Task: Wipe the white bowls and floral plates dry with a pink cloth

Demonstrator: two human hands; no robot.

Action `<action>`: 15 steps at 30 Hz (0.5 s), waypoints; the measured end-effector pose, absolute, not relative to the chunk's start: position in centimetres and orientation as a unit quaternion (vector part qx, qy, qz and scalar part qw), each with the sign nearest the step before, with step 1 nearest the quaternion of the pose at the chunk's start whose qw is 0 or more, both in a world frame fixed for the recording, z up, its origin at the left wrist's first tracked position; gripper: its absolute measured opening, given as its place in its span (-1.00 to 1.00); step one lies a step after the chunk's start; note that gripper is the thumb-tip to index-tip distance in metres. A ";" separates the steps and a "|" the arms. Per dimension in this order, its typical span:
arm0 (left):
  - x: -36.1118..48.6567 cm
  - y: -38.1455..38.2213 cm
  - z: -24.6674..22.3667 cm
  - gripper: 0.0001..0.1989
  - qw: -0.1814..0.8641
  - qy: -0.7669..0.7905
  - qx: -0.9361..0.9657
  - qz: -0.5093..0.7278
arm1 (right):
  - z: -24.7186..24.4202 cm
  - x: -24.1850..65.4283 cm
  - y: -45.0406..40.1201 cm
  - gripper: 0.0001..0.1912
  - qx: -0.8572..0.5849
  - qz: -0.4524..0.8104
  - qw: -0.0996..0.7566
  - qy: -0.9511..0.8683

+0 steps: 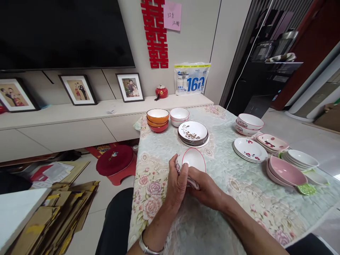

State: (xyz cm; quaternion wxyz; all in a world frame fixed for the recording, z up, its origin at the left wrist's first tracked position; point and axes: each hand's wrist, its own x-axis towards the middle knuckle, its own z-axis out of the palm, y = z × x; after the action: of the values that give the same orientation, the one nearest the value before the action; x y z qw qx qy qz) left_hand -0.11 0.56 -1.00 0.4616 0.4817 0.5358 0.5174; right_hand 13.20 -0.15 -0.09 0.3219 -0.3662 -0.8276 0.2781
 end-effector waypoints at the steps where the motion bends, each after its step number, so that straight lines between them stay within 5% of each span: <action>1: -0.3 0.8 -1.1 -0.37 0.456 0.539 0.482 0.519 | 0.1 13.4 -0.1 -0.70 -0.352 0.265 0.298 -0.847; 7: -0.2 0.9 -1.3 -0.28 0.466 0.535 0.473 0.523 | -0.1 14.0 -0.2 -0.68 -0.419 0.147 0.203 -0.873; 15: 0.2 0.3 -0.9 -0.26 0.472 0.515 0.492 0.520 | -0.6 13.0 -0.6 -0.96 -0.449 0.252 0.313 -0.799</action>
State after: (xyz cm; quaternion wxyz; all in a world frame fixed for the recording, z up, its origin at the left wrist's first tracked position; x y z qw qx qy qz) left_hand 0.17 0.34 -0.88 0.4716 0.4920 0.5146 0.5204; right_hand 13.00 -0.55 -0.57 0.3127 -0.4487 -0.7985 0.2515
